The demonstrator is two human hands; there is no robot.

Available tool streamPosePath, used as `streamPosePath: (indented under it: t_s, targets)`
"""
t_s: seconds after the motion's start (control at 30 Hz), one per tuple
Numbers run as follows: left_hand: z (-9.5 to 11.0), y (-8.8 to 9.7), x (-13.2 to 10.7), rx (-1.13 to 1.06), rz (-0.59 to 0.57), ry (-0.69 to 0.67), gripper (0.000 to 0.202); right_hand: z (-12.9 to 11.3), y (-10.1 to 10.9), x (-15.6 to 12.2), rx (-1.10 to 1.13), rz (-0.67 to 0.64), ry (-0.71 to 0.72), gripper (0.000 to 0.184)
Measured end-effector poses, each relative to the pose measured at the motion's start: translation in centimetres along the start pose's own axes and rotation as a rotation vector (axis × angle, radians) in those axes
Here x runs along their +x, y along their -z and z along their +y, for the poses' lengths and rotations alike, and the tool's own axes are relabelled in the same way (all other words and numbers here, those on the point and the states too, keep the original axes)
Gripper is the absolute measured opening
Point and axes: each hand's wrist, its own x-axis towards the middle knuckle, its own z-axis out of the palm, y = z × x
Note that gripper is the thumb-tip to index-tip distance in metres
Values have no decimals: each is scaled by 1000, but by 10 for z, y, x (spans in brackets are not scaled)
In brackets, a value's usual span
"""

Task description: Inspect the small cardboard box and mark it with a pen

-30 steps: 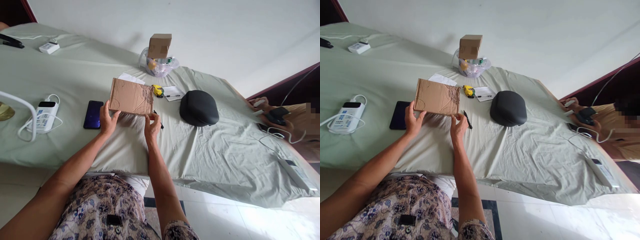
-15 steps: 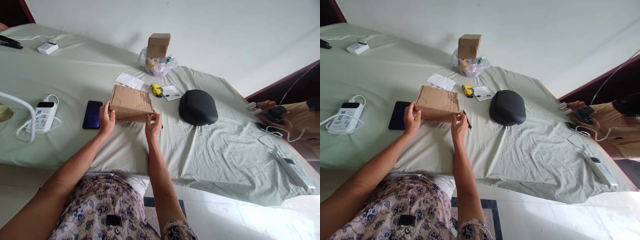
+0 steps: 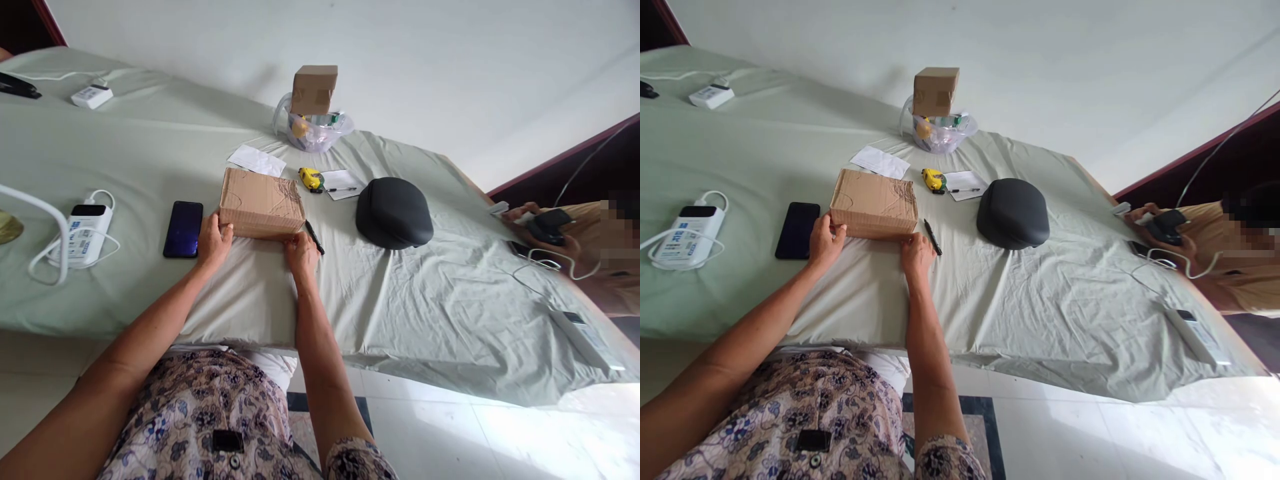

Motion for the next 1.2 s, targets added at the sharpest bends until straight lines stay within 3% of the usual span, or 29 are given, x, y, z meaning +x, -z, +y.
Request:
streamPosePath:
  t_s: [0.1,0.23,0.47,0.6,0.7,0.87,1.1,1.2]
  targets:
    - [6,3,-1,101,-73,35,33,2,-1,1,-8,-14,14,8]
    - [13,5,-2,154,-135,103,47,5,-7,-1,40,7,59,14]
    - [15,0,-7,86,-24,42,73,0,-21,-15,58,182,165,61]
    - [14,-4,-11,47,38,-38,98,-3,-20,-15,29,267,182,71]
    - [9,-6,-11,12,66,-68,100,-1,-16,-11,74,285,199,64]
    - [2,-1,-5,-66,110,-119,83,0,-7,-5,300,336,314,33]
    - [8,10,0,-122,208,-197,60,-11,6,-8,478,479,357,28]
    - [15,15,0,-162,243,-251,59,-13,9,-10,537,525,394,23]
